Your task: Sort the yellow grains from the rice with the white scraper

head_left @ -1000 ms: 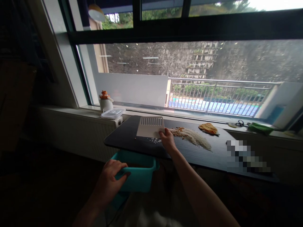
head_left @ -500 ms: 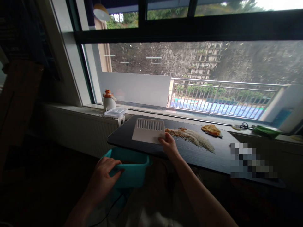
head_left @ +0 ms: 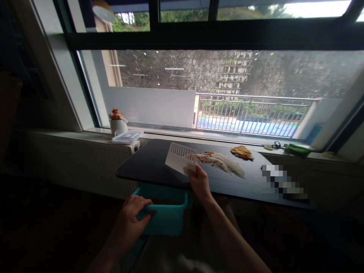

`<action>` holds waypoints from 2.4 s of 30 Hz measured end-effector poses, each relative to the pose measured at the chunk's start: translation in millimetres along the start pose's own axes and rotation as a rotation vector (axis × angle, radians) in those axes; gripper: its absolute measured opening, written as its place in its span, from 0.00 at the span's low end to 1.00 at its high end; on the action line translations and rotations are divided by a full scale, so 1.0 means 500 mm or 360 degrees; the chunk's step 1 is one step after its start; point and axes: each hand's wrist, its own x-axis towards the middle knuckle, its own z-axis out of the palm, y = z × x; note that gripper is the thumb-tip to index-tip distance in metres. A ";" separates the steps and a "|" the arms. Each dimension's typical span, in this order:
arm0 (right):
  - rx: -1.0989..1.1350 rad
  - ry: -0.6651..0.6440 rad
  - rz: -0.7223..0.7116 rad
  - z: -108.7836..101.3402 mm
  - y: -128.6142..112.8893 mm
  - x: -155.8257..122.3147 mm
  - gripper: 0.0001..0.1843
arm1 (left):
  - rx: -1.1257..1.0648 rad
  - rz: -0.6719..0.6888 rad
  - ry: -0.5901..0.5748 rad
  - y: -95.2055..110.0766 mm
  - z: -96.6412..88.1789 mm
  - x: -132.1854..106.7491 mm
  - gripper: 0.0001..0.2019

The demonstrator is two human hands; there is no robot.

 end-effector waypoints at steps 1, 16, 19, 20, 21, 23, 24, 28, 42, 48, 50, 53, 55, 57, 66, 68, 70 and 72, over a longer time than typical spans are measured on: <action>-0.0097 -0.0045 -0.0022 0.010 -0.006 -0.012 0.14 | -0.0010 0.0003 -0.0002 0.001 0.001 0.000 0.05; -0.1070 0.0362 0.0156 -0.196 0.035 -0.009 0.10 | -0.0117 -0.0035 -0.0136 0.026 0.027 0.006 0.04; -0.1017 0.0401 0.0178 -0.242 0.040 0.003 0.13 | -0.0159 0.0002 -0.0166 0.043 0.045 0.011 0.02; -0.0954 0.0423 0.0157 -0.254 0.041 0.009 0.15 | -0.0183 0.0015 -0.0185 0.052 0.053 0.013 0.02; -0.0880 0.0453 0.0128 -0.266 0.042 0.017 0.16 | -0.0208 0.0010 -0.0205 0.062 0.061 0.015 0.02; -0.0735 0.0543 0.0083 -0.285 0.046 0.034 0.19 | -0.0271 -0.0005 -0.0249 0.083 0.076 0.021 0.01; -0.0680 0.0598 0.0077 -0.294 0.048 0.042 0.19 | -0.0303 -0.0012 -0.0269 0.093 0.082 0.023 0.01; -0.0544 0.0771 0.0121 -0.321 0.058 0.066 0.21 | -0.0399 -0.0007 -0.0304 0.122 0.097 0.033 0.01; -0.0354 0.0837 0.0304 -0.333 0.087 0.057 0.26 | -0.0427 0.0092 -0.0327 0.120 0.118 0.024 0.02; -0.0308 0.0834 0.0335 -0.335 0.092 0.054 0.26 | -0.0439 0.0136 -0.0357 0.122 0.128 0.020 0.02; -0.0308 0.0829 0.0342 -0.335 0.092 0.053 0.26 | -0.0436 0.0140 -0.0359 0.122 0.131 0.018 0.02; -0.0318 0.0828 0.0346 -0.335 0.092 0.054 0.25 | -0.0435 0.0153 -0.0351 0.122 0.133 0.017 0.02; -0.0330 0.0846 0.0345 -0.335 0.094 0.056 0.25 | -0.0440 0.0167 -0.0345 0.122 0.134 0.018 0.02; -0.0336 0.0855 0.0338 -0.335 0.097 0.058 0.26 | -0.0443 0.0170 -0.0349 0.122 0.134 0.020 0.02; -0.0300 0.0901 0.0314 -0.336 0.105 0.060 0.25 | -0.0459 0.0141 -0.0374 0.128 0.133 0.024 0.03; -0.0297 0.0917 0.0315 -0.337 0.107 0.060 0.26 | -0.0459 0.0133 -0.0396 0.130 0.131 0.024 0.03; -0.0294 0.0912 0.0312 -0.338 0.110 0.061 0.26 | -0.0457 0.0129 -0.0410 0.130 0.129 0.024 0.03; -0.0288 0.0899 0.0308 -0.339 0.112 0.062 0.26 | -0.0458 0.0130 -0.0410 0.130 0.129 0.024 0.03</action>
